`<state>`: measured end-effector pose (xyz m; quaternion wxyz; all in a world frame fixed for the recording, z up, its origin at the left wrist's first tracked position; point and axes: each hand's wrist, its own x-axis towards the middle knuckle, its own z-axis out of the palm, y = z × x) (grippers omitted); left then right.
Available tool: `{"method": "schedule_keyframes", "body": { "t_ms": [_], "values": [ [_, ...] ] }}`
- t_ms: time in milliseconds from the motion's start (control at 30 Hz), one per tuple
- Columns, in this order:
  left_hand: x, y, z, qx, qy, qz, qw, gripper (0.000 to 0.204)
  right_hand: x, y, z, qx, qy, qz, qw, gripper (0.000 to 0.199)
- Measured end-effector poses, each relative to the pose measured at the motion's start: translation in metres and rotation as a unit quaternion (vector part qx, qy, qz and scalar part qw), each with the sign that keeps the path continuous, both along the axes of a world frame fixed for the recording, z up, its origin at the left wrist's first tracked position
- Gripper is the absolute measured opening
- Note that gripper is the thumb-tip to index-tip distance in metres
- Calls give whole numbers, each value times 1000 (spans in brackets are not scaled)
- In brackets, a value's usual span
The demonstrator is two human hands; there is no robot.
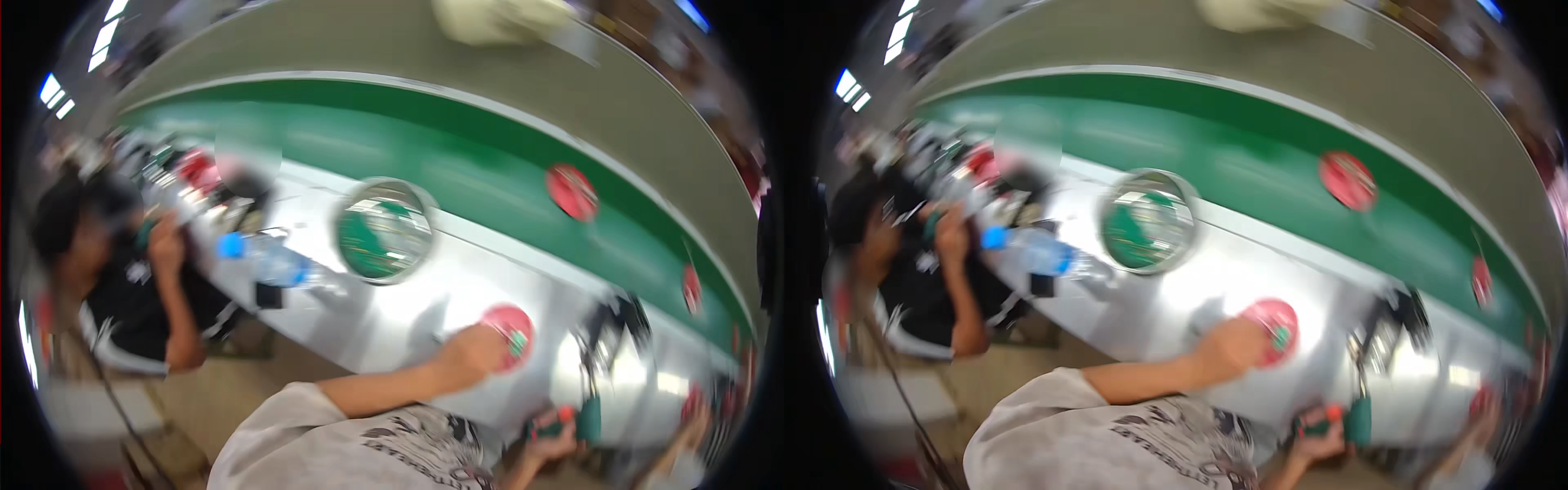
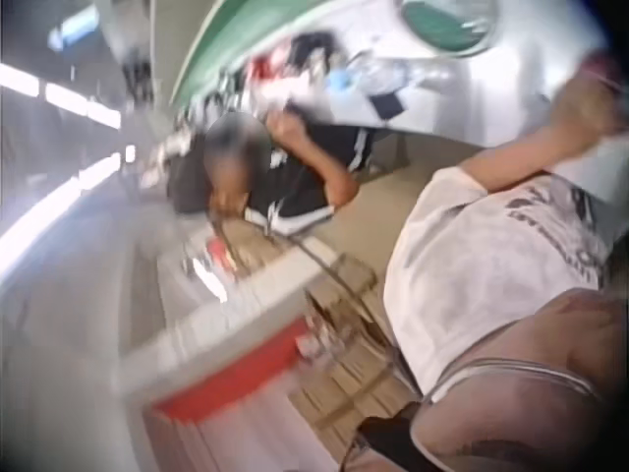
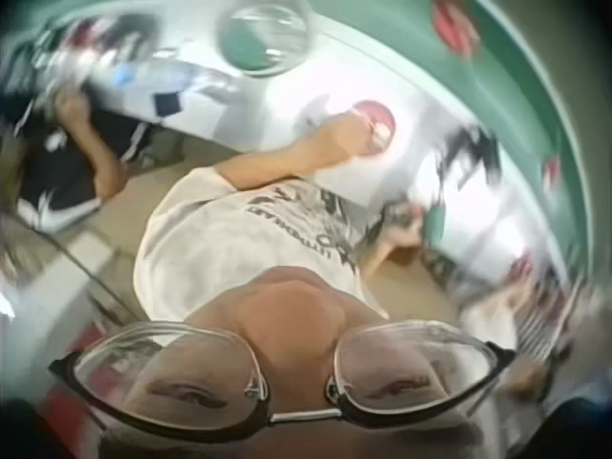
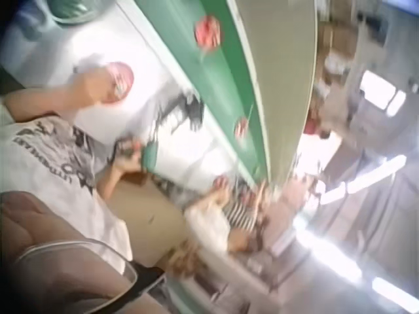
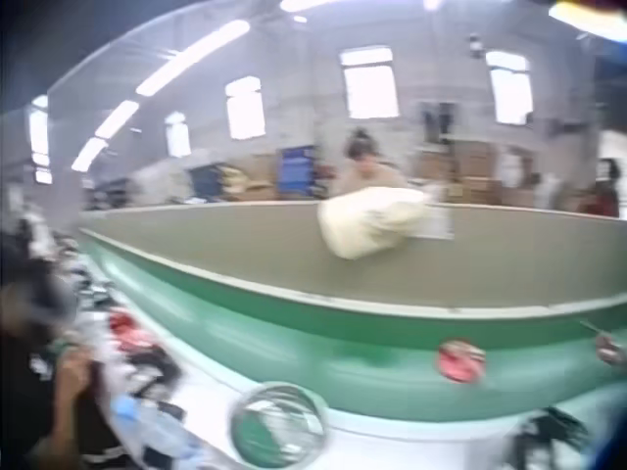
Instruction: Soldering electronic components onto circuit boards on a factory assembly line.
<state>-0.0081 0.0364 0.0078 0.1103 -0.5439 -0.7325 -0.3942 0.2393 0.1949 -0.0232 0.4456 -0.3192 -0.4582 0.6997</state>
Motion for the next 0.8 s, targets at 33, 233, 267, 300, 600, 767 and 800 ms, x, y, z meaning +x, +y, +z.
{"method": "schedule_keyframes", "body": {
  "t_ms": [33, 233, 267, 300, 600, 767, 800],
  "values": [
    [-2, 0, 5, -3, 34, 38, 999, 11, -15, -10, 9, 13, 6, -34, 999, 35],
    [4, 14, 11, 7, -33, 24, 999, 13, -2, -11, 11, 86, 6, -56, 995, 40],
    [6, 14, 15, 6, -45, 36, 998, 15, -1, -8, 14, 89, 10, -54, 994, 40],
    [6, 14, 21, 7, -42, 29, 999, 15, -4, -5, 14, 93, 20, -49, 994, 39],
    [-22, 43, 53, -155, 17, -42, 987, 50, 0, -10, 9, 96, 41, -109, 989, 38],
    [-109, 135, 43, -140, 154, 139, 968, 43, 1, -13, 11, 118, 59, -125, 983, 39],
    [-130, 155, 35, -101, 237, 236, 937, 45, -1, -15, 9, 115, 71, -125, 983, 39]
  ]
}}
